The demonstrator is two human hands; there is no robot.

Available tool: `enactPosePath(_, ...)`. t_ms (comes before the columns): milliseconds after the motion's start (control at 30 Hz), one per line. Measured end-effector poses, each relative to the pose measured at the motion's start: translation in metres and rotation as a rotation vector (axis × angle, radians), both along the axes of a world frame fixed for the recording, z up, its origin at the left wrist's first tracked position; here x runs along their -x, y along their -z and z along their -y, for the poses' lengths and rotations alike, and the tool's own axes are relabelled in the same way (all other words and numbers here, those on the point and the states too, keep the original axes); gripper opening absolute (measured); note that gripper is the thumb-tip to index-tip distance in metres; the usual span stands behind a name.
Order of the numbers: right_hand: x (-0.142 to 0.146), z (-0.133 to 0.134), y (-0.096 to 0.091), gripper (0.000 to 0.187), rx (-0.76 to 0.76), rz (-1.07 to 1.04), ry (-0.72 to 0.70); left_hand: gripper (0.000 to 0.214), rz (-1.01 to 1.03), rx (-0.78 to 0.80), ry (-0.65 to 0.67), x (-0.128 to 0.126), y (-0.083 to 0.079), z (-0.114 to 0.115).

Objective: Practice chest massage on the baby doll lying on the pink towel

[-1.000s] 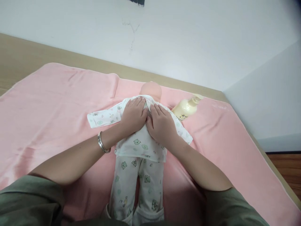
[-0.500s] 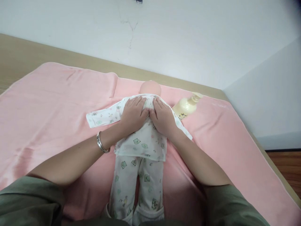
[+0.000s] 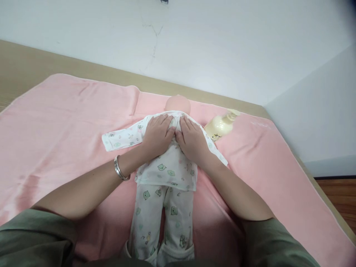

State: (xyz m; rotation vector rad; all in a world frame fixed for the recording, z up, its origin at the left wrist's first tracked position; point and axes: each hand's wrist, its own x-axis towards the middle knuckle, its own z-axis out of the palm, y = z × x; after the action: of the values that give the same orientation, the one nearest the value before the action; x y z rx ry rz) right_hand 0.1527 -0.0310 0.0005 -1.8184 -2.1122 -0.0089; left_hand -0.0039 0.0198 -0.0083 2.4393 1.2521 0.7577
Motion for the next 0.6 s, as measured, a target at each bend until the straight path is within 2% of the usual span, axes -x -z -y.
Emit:
enactPosePath(267, 0.004, 0.002, 0.001, 0.061, -0.013, -0.026, 0.035, 0.06, -0.071, 0.025, -0.016, 0.0, -0.004, 0.003)
enactPosePath(600, 0.007, 0.011, -0.001, 0.061, -0.003, -0.022, 0.007, 0.055, -0.092, 0.027, 0.008, 0.002, -0.01, 0.005)
